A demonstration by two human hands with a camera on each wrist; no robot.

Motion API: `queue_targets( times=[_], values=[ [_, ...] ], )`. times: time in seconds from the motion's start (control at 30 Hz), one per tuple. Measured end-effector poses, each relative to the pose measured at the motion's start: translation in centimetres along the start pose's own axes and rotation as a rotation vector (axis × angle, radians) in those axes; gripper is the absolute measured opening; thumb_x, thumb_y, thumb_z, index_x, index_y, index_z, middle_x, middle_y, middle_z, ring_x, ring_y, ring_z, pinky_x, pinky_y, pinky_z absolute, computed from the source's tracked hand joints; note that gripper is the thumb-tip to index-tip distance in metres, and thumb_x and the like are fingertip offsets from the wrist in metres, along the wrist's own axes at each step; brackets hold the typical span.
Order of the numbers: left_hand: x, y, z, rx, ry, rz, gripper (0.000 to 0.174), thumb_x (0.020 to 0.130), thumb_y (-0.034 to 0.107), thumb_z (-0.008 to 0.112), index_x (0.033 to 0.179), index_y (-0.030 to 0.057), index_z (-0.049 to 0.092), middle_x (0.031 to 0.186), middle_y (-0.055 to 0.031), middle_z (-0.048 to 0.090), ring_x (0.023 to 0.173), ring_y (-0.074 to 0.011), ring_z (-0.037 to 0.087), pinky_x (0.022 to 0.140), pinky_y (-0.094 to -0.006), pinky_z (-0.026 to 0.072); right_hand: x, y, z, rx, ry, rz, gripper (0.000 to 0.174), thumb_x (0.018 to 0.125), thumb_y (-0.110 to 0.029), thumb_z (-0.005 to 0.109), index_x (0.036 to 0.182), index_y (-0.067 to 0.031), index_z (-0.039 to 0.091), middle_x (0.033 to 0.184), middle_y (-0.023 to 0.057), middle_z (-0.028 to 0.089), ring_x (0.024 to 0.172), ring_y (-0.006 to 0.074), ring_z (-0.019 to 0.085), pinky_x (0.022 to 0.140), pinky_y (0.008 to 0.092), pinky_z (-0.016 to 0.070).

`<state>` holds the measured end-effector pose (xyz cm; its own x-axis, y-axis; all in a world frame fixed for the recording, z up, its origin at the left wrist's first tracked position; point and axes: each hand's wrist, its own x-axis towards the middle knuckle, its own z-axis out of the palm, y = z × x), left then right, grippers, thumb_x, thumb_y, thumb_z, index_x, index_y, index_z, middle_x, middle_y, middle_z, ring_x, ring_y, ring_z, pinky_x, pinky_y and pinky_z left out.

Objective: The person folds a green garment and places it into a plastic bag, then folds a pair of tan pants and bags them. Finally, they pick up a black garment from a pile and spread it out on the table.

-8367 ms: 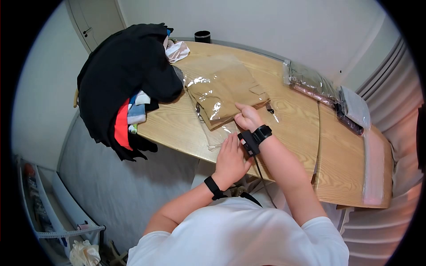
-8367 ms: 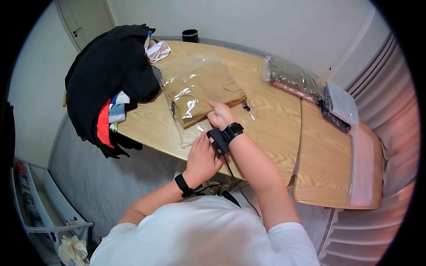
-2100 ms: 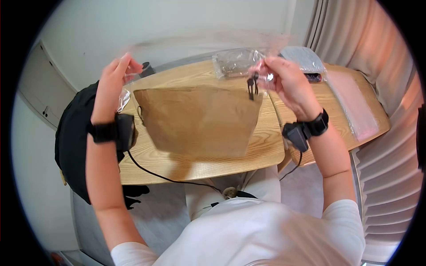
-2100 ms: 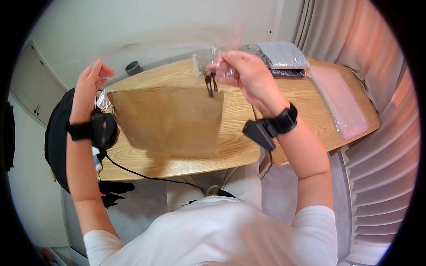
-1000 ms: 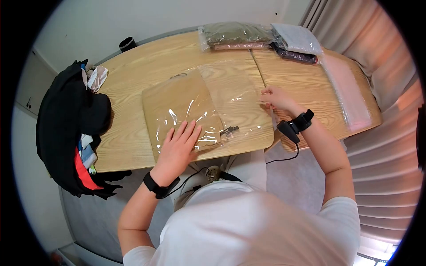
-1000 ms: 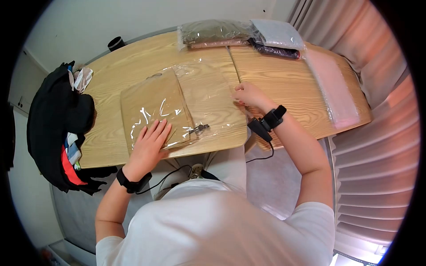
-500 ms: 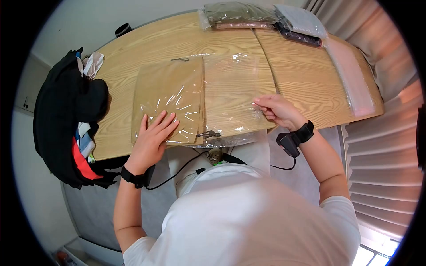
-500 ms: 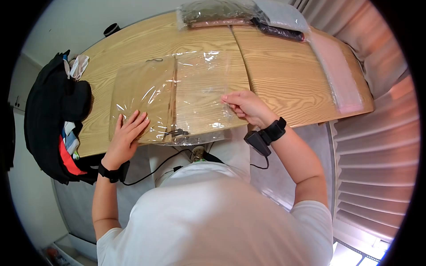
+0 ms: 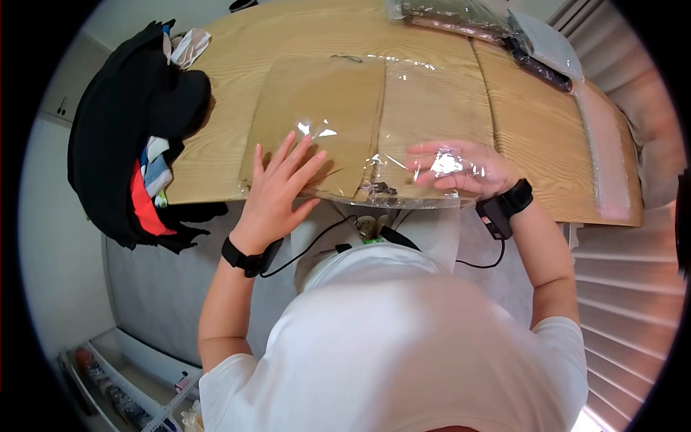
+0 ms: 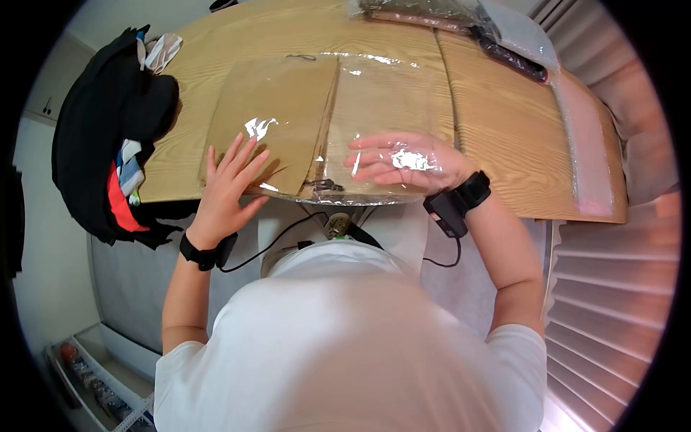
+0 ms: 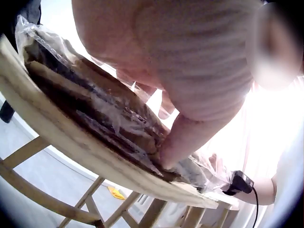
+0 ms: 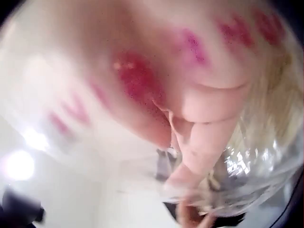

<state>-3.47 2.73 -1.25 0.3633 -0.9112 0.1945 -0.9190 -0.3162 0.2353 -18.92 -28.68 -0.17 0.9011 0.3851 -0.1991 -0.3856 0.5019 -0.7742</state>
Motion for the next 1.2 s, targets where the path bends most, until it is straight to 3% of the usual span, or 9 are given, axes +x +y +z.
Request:
queue_targets(
  times=[0.07, 0.17, 0.3, 0.4, 0.53, 0.8, 1.03, 1.1, 1.2],
  values=[
    [-0.1, 0.2, 0.1, -0.056, 0.006, 0.017, 0.074, 0.069, 0.014, 0.073, 0.136, 0.0148, 0.042, 0.147, -0.0085, 0.031, 0.138, -0.0297, 0.022, 0.108, -0.0595, 0.0087, 1.8, 0.2, 0.1, 0.006, 0.042, 0.152, 0.053, 0.088, -0.016, 0.055, 0.132, 0.0069, 0.037, 0.119, 0.0170, 0.054, 0.101, 0.0234, 0.059, 0.081, 0.0262, 0.0511],
    [-0.2, 0.5, 0.4, -0.087, 0.011, 0.010, 0.075, 0.068, 0.017, 0.074, 0.136, 0.0146, 0.042, 0.147, -0.0087, 0.030, 0.138, -0.0299, 0.021, 0.108, -0.0590, 0.0076, 3.5, 0.6, 2.2, -0.915, 0.144, 0.203, 0.039, 0.081, -0.015, 0.065, 0.115, 0.0006, 0.054, 0.091, 0.0051, 0.053, 0.079, 0.0162, 0.052, 0.074, 0.0259, 0.0448],
    [-0.5, 0.8, 0.8, -0.105, 0.024, 0.003, 0.074, 0.068, 0.019, 0.075, 0.135, 0.0148, 0.044, 0.146, -0.0088, 0.031, 0.138, -0.0305, 0.021, 0.108, -0.0594, 0.0074, 5.5, 1.9, 2.9, -1.367, 0.060, -0.031, 0.029, 0.077, -0.017, 0.069, 0.098, -0.0015, 0.057, 0.084, 0.0087, 0.051, 0.076, 0.0170, 0.050, 0.069, 0.0277, 0.0421],
    [-0.5, 1.1, 0.8, -0.117, 0.042, 0.000, 0.072, 0.068, 0.020, 0.075, 0.133, 0.0152, 0.045, 0.146, -0.0089, 0.032, 0.138, -0.0310, 0.021, 0.108, -0.0598, 0.0074, 6.2, 2.7, 2.3, -1.360, 0.098, -0.060, 0.029, 0.075, -0.021, 0.070, 0.092, -0.0018, 0.058, 0.085, 0.0121, 0.058, 0.081, 0.0234, 0.057, 0.070, 0.0333, 0.0453],
    [-0.6, 1.1, 1.2, -0.139, 0.072, -0.004, 0.071, 0.068, 0.022, 0.075, 0.133, 0.0155, 0.046, 0.145, -0.0090, 0.033, 0.138, -0.0314, 0.021, 0.107, -0.0603, 0.0073, 6.3, 2.4, 3.7, -1.100, 0.293, 0.109, 0.025, 0.073, -0.014, 0.071, 0.087, -0.0009, 0.054, 0.082, 0.0086, 0.055, 0.073, 0.0190, 0.051, 0.066, 0.0295, 0.0428],
    [-0.4, 1.4, 1.3, -0.123, 0.098, -0.005, 0.065, 0.071, 0.026, 0.072, 0.131, 0.0154, 0.049, 0.144, -0.0093, 0.035, 0.137, -0.0321, 0.023, 0.107, -0.0607, 0.0064, 6.5, 3.7, 3.5, -1.497, 0.171, -0.222, 0.025, 0.070, -0.011, 0.068, 0.087, -0.0020, 0.052, 0.081, 0.0106, 0.054, 0.070, 0.0235, 0.053, 0.063, 0.0321, 0.0446],
    [-0.6, 1.4, 1.5, -0.144, 0.123, -0.016, 0.060, 0.073, 0.026, 0.070, 0.129, 0.0151, 0.051, 0.143, -0.0097, 0.037, 0.136, -0.0325, 0.025, 0.107, -0.0601, 0.0055, 6.6, 3.1, 4.7, -1.248, 0.258, -0.101, 0.020, 0.074, -0.007, 0.063, 0.089, -0.0021, 0.051, 0.074, 0.0087, 0.053, 0.063, 0.0175, 0.051, 0.060, 0.0292, 0.0443],
    [-0.6, 1.5, 1.5, -0.145, 0.134, -0.024, 0.059, 0.073, 0.025, 0.070, 0.128, 0.0148, 0.051, 0.143, -0.0103, 0.037, 0.136, -0.0325, 0.025, 0.108, -0.0587, 0.0053, 6.7, 2.5, 5.3, -1.158, 0.306, -0.108, 0.021, 0.077, -0.011, 0.061, 0.092, -0.0014, 0.050, 0.075, 0.0135, 0.057, 0.067, 0.0269, 0.057, 0.061, 0.0351, 0.0452],
    [-0.6, 1.7, 1.6, -0.149, 0.154, -0.015, 0.058, 0.074, 0.024, 0.069, 0.128, 0.0141, 0.051, 0.142, -0.0110, 0.037, 0.135, -0.0326, 0.026, 0.108, -0.0573, 0.0058, 7.0, 2.8, 5.0, -1.106, 0.275, -0.231, 0.020, 0.078, -0.010, 0.060, 0.093, -0.0011, 0.051, 0.074, 0.0134, 0.056, 0.066, 0.0247, 0.056, 0.061, 0.0346, 0.0452]
  ],
)
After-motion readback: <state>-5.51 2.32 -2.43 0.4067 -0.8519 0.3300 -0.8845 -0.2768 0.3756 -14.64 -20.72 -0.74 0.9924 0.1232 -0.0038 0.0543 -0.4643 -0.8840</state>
